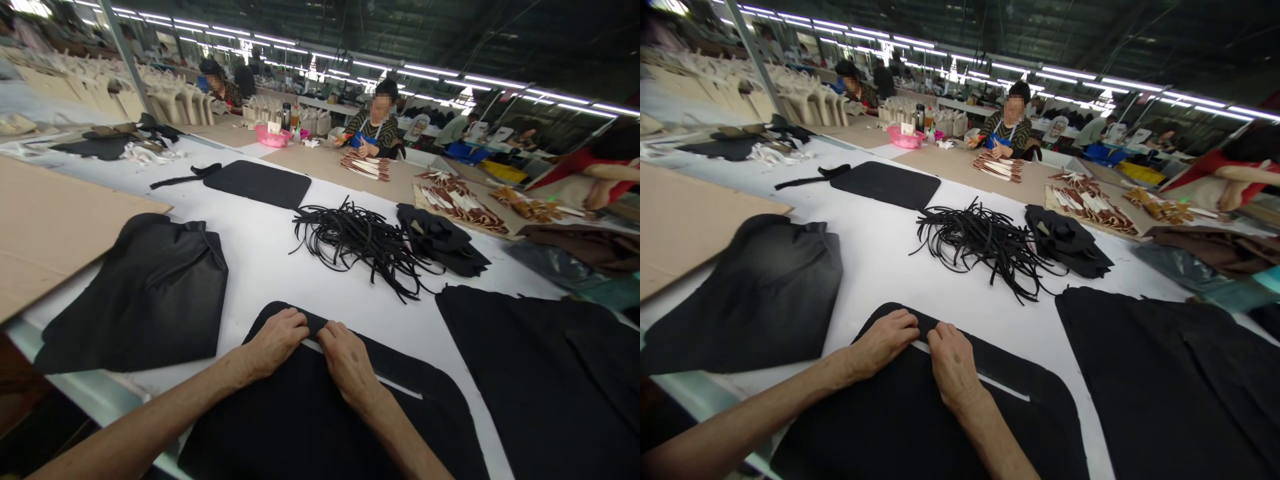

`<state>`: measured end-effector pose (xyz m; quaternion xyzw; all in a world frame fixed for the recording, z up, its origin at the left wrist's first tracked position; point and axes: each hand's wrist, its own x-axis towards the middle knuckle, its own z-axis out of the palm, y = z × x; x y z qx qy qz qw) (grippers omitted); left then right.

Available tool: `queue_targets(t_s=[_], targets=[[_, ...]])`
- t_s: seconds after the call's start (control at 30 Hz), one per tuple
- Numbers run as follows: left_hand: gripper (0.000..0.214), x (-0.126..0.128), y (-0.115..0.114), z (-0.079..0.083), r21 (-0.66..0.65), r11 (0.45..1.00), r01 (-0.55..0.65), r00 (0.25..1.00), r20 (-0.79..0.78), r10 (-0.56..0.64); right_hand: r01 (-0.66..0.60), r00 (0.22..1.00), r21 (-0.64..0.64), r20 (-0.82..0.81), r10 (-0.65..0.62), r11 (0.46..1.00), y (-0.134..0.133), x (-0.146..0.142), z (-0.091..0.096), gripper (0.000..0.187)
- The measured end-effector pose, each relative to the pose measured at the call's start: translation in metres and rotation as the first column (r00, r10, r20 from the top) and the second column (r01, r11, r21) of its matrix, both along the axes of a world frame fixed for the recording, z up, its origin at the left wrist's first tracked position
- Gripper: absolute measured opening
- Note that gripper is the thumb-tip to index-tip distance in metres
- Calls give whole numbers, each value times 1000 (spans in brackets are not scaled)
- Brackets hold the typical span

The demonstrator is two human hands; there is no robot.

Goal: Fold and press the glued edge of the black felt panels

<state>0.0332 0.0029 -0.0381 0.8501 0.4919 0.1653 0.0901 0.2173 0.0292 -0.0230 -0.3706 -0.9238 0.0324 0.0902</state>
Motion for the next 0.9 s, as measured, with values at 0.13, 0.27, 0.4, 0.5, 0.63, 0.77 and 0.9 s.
queue_targets(t_s=[0.13,0.27,0.4,0.5,0.63,0.77,0.9], targets=[[19,0,0,-3,-15,999,-35,999,32,36,9,997,-55,-78,-13,998,-2,2,0,11],[16,1,0,-3,-44,996,-73,996,55,75,11,999,21,-35,-10,1000,-6,-2,-5,8],[16,2,1,-1,-68,994,-89,993,67,94,30,999,122,23,-33,992,-7,3,-9,12],[13,2,1,1,-89,990,-110,990,82,117,111,994,49,-15,-110,993,-8,21,-9,14],[11,2,1,2,-122,982,-143,981,116,157,224,968,-75,-103,-231,972,-12,52,-8,16],[11,2,2,3,-153,975,-158,975,132,179,285,941,-156,-141,-307,946,-14,70,-8,16],[12,4,3,5,-172,968,-181,973,114,202,308,940,-153,-103,-325,939,-13,71,-8,16]])
